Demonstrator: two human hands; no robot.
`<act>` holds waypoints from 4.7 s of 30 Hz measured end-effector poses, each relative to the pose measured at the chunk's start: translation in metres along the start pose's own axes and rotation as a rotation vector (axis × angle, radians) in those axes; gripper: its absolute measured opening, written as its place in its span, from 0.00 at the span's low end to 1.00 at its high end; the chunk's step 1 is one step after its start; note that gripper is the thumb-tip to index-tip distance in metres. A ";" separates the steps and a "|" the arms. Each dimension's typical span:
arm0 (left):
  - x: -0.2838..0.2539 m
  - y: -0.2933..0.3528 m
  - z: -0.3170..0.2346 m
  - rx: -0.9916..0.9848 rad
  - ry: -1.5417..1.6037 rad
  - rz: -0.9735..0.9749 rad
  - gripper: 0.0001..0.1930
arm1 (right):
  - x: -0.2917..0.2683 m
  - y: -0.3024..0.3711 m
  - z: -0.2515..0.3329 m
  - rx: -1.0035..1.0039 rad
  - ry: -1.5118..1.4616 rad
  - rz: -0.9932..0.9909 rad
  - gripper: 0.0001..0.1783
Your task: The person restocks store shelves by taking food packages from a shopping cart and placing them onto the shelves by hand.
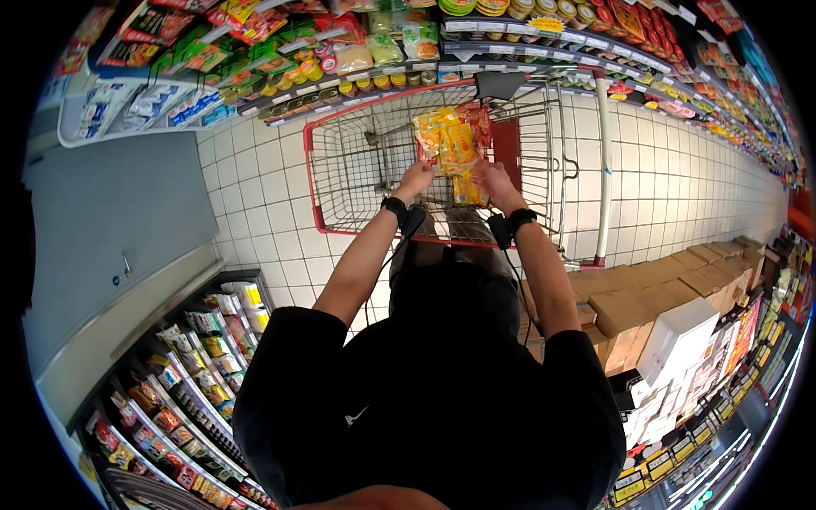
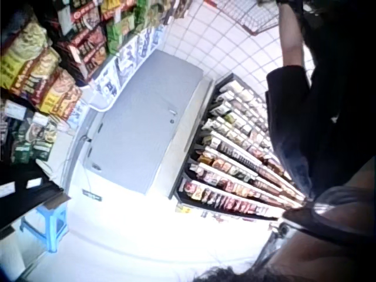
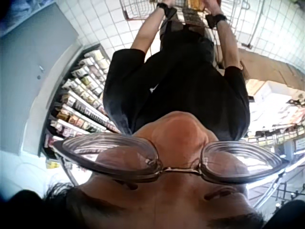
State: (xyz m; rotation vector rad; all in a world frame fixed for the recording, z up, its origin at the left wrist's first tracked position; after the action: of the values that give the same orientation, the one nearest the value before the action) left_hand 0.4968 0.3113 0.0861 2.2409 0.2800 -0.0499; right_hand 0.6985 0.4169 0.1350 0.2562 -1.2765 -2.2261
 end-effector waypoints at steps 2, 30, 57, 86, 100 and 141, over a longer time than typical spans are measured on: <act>0.012 -0.015 0.002 -0.009 -0.176 0.066 0.14 | -0.008 -0.014 -0.015 0.035 -0.046 -0.039 0.21; 0.101 -0.207 0.088 -0.184 0.047 -0.231 0.19 | -0.043 -0.070 -0.072 0.129 -0.469 0.085 0.24; 0.028 0.029 -0.041 0.283 0.416 -0.036 0.12 | -0.061 0.004 0.010 -0.358 -0.081 -0.179 0.14; 0.079 0.338 -0.091 0.699 0.327 0.374 0.13 | 0.016 0.362 -0.036 -0.775 -0.178 -0.221 0.06; 0.219 0.351 -0.134 0.678 0.125 0.611 0.15 | -0.091 0.424 -0.077 -0.907 -0.218 -0.366 0.06; 0.563 0.197 -0.444 0.884 -0.045 0.602 0.14 | -0.533 0.400 0.070 -0.835 -0.108 -0.474 0.11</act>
State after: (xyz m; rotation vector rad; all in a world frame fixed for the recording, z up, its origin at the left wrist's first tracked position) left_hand 1.0620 0.6371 0.4437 3.0928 -0.5615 0.1226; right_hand 1.2577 0.6044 0.4519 0.1148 -0.2432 -2.9886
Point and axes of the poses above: each hand's wrist, its own y-axis away from the middle knuckle, its own x-axis out of the palm, z = x × y, the point moved 5 cm from there along -y, towards the middle knuckle, and after that the axes turned 8 degrees about y, right-handed, at the moved point
